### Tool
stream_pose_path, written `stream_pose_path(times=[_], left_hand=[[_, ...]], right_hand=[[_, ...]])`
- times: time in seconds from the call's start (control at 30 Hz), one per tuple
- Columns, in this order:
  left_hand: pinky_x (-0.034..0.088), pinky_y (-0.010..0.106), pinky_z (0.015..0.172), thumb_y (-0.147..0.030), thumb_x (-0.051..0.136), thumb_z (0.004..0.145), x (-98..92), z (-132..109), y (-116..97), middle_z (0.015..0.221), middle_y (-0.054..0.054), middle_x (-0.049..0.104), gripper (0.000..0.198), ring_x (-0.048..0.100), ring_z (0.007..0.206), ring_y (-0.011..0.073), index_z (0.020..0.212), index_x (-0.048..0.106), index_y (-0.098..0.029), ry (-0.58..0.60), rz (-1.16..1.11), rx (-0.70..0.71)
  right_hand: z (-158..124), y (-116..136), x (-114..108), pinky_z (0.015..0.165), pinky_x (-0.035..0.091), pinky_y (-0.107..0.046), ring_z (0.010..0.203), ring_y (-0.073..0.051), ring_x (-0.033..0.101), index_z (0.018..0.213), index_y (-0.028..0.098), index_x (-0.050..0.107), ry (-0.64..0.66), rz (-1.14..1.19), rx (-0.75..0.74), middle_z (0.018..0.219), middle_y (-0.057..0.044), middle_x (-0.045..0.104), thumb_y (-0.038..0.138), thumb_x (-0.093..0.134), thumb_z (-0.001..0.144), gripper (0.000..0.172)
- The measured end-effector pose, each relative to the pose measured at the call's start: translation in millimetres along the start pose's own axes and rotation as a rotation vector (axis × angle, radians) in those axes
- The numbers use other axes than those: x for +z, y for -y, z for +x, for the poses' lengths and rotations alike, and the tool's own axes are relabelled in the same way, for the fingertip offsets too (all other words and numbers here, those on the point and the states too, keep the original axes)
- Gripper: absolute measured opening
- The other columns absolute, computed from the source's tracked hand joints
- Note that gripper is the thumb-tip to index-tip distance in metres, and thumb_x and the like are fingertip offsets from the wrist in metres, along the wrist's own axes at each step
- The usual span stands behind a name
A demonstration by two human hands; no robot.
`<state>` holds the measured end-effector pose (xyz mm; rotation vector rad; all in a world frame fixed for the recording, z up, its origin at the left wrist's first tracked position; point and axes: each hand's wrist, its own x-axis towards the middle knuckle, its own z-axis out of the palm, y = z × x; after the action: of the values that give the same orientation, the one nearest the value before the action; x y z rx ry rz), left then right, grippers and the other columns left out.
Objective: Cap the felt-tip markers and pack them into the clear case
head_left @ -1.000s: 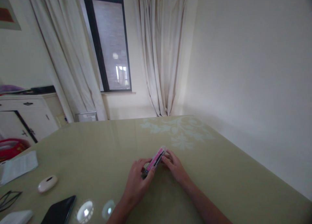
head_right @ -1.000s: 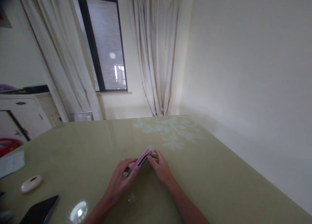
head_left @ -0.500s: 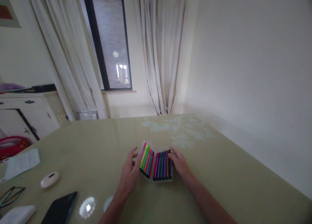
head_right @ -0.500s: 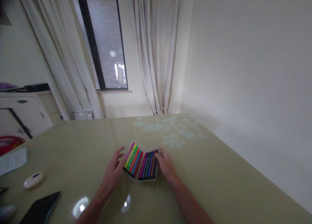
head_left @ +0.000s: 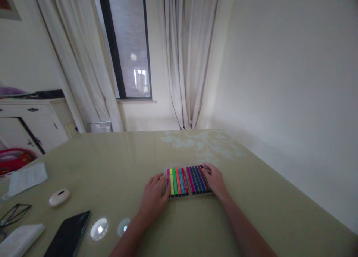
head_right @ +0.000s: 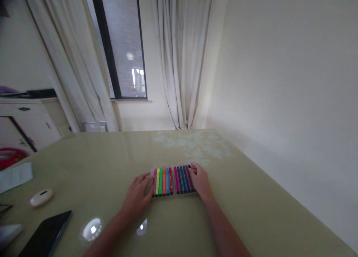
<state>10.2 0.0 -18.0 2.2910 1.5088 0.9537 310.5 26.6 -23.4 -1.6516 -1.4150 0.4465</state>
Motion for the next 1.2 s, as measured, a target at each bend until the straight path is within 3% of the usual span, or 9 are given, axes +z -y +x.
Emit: stream_pose_path(times=[0.17, 0.23, 0.33, 0.47, 0.63, 0.83, 1.0, 1.2], left_hand=[[0.044, 0.05, 0.116, -0.042, 0.064, 0.093, -0.8, -2, -5, 0.144, 0.012, 0.065, 0.048, 0.058, 0.133, 0.0303, 0.136, 0.065, -0.021, 0.169, 0.021, 0.133], [0.043, 0.05, 0.117, -0.047, 0.071, 0.089, -2.6, -2, -7, 0.147, 0.013, 0.062, 0.058, 0.056, 0.136, 0.0321, 0.14, 0.063, -0.02, 0.211, 0.03, 0.165], [0.043, 0.05, 0.117, -0.045, 0.073, 0.087, -6.5, -2, -11, 0.147, 0.012, 0.063, 0.055, 0.055, 0.137, 0.0325, 0.137, 0.066, -0.023, 0.261, 0.043, 0.178], [0.043, 0.049, 0.118, -0.036, 0.075, 0.086, -10.9, 0, -17, 0.146, 0.01, 0.064, 0.044, 0.056, 0.137, 0.0314, 0.128, 0.072, -0.026, 0.295, 0.023, 0.152], [0.044, 0.047, 0.117, -0.035, 0.076, 0.084, -10.5, 2, -18, 0.146, 0.006, 0.065, 0.042, 0.058, 0.135, 0.0312, 0.126, 0.074, -0.03, 0.327, -0.031, 0.105], [0.045, 0.047, 0.116, -0.036, 0.081, 0.081, -5.8, 3, -13, 0.147, 0.006, 0.063, 0.047, 0.059, 0.134, 0.0314, 0.127, 0.073, -0.031, 0.336, -0.014, 0.092], [0.045, 0.046, 0.116, -0.035, 0.08, 0.082, -5.1, 1, -13, 0.155, 0.008, 0.055, 0.045, 0.056, 0.137, 0.0314, 0.126, 0.071, -0.03, 0.329, -0.008, 0.067], [0.046, 0.044, 0.113, -0.034, 0.077, 0.085, -8.9, 2, -16, 0.151, 0.008, 0.058, 0.043, 0.058, 0.135, 0.0305, 0.127, 0.069, -0.029, 0.349, -0.006, 0.053]], right_hand=[[-12, 31, 1, 0.106, 0.047, -0.043, 0.117, -0.031, 0.064, 0.118, 0.015, 0.074, -0.05, -0.328, -0.226, 0.121, -0.017, 0.073, 0.022, 0.05, 0.095, 0.033], [-18, 52, 13, 0.104, 0.045, -0.038, 0.112, -0.026, 0.064, 0.117, 0.018, 0.073, 0.035, -0.354, -0.329, 0.117, -0.013, 0.074, 0.015, 0.042, 0.098, 0.037], [-22, 83, 43, 0.101, 0.043, -0.033, 0.108, -0.024, 0.063, 0.109, 0.021, 0.074, 0.264, -0.423, -0.473, 0.113, -0.01, 0.074, 0.012, 0.046, 0.098, 0.032], [-13, 104, 81, 0.092, 0.042, -0.032, 0.104, -0.024, 0.061, 0.101, 0.019, 0.074, 0.379, -0.527, -0.467, 0.11, -0.01, 0.073, 0.015, 0.053, 0.095, 0.023], [-3, 98, 99, 0.091, 0.04, -0.032, 0.101, -0.023, 0.059, 0.094, 0.019, 0.074, 0.364, -0.499, -0.462, 0.104, -0.008, 0.072, 0.013, 0.05, 0.095, 0.025], [0, 89, 99, 0.093, 0.038, -0.03, 0.102, -0.021, 0.058, 0.097, 0.02, 0.075, 0.353, -0.426, -0.474, 0.103, -0.006, 0.072, 0.009, 0.047, 0.095, 0.03], [2, 92, 99, 0.094, 0.038, -0.03, 0.102, -0.021, 0.058, 0.095, 0.019, 0.076, 0.366, -0.417, -0.471, 0.103, -0.007, 0.072, 0.011, 0.048, 0.096, 0.03], [0, 93, 99, 0.091, 0.04, -0.03, 0.099, -0.021, 0.059, 0.089, 0.018, 0.074, 0.292, -0.358, -0.432, 0.098, -0.007, 0.071, 0.019, 0.053, 0.098, 0.022]])
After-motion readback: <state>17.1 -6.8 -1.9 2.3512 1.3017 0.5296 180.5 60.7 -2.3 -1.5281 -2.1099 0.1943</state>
